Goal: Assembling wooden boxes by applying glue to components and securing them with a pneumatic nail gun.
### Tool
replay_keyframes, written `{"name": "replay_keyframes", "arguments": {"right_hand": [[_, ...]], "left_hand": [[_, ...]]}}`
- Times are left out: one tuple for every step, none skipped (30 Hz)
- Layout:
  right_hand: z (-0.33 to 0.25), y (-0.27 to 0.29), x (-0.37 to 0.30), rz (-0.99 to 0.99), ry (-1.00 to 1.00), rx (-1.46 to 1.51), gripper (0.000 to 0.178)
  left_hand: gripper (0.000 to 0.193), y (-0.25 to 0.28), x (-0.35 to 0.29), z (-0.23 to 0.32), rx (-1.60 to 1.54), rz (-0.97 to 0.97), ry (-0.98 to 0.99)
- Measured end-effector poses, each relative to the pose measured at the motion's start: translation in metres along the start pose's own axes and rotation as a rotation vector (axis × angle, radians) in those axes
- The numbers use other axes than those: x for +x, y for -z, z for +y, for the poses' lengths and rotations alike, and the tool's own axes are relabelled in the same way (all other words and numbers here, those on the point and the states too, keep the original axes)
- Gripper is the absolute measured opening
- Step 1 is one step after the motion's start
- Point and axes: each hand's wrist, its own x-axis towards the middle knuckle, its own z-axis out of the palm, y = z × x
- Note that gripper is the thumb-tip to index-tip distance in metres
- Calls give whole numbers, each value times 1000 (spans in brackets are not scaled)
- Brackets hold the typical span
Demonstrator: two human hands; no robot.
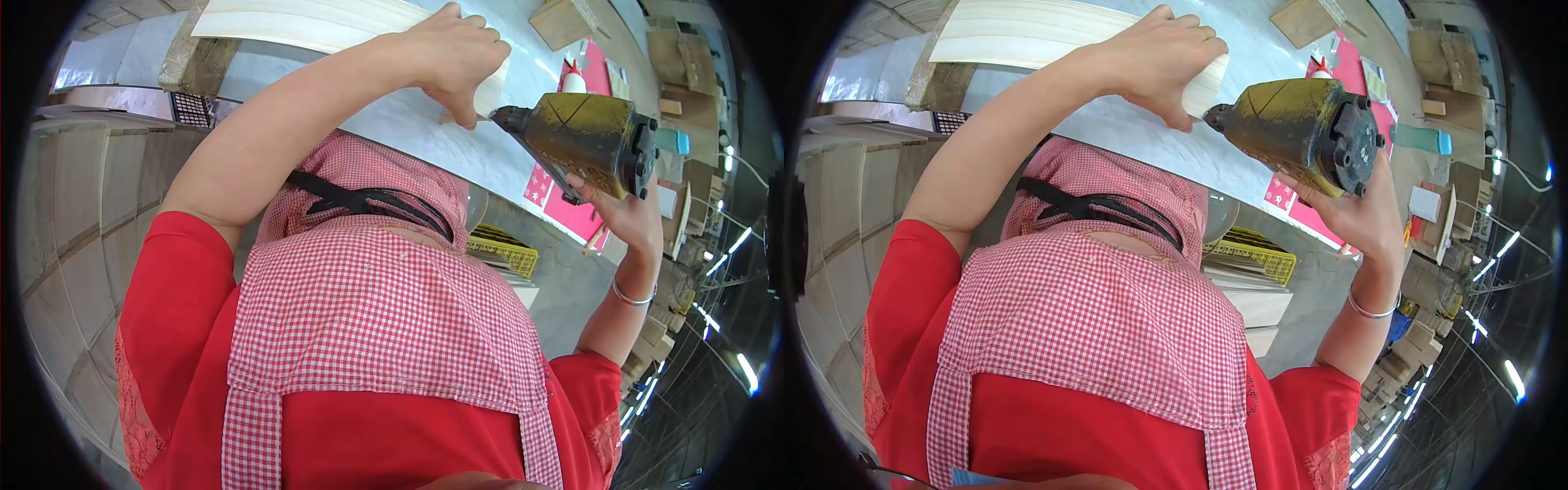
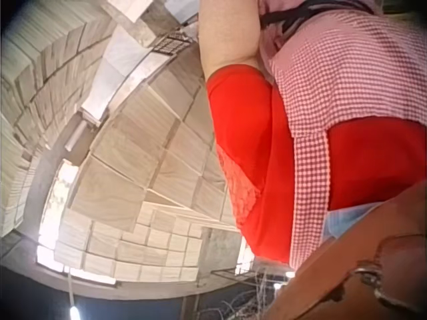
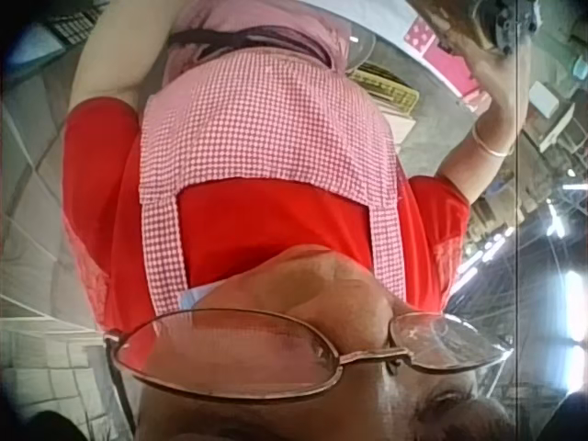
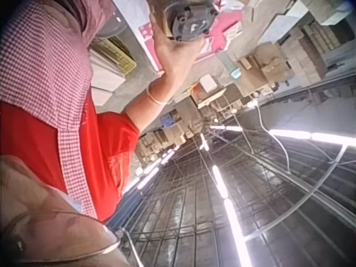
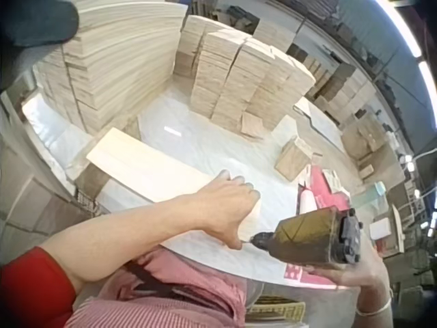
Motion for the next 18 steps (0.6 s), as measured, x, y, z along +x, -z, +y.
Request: {"name": "replay_keyframes", "arguments": {"right_hand": [[1,0,0,-2,-1,0,39],[3,1,1,-4,4,-9,39],[5,1,1,-5,9,-17,39],[6,1,1,-7,15,-26,39],[6,1,2,-8,14,-25,39],[5,0,2,11,5,-17,41],[4,-2,3,31,-5,-9,43],[3,-3,3,50,-14,0,47],[1,-3,4,48,-14,-1,47],[-2,-3,4,43,-15,14,47],[-4,-2,5,38,-17,30,47],[-5,-2,5,33,-20,46,48],[-4,-2,5,32,-21,47,48],[-3,-2,4,36,-12,44,48],[-1,-2,4,40,-4,41,48],[1,-2,4,43,5,39,48],[2,-1,4,41,3,41,48],[4,0,5,24,27,13,45]], "left_hand": [[74,-11,-5,9,194,149,52],[67,-21,-9,16,389,297,103],[60,-26,-10,20,584,446,155],[60,-26,-10,20,583,445,155],[62,-27,-10,19,575,437,157],[64,-27,-10,19,566,429,159],[65,-27,-9,19,558,421,160],[65,-24,-6,15,557,419,160],[65,-19,-1,4,378,321,101],[65,-13,5,-7,199,222,42],[65,-9,7,-11,20,121,-18],[65,-9,7,-12,19,120,-18],[67,-10,7,-13,11,114,-18],[68,-9,8,-13,2,110,-20],[69,-9,8,-13,-6,105,-21],[69,-12,5,-9,-7,103,-21],[63,-19,1,0,234,224,22],[56,-26,-4,8,476,343,65]]}}
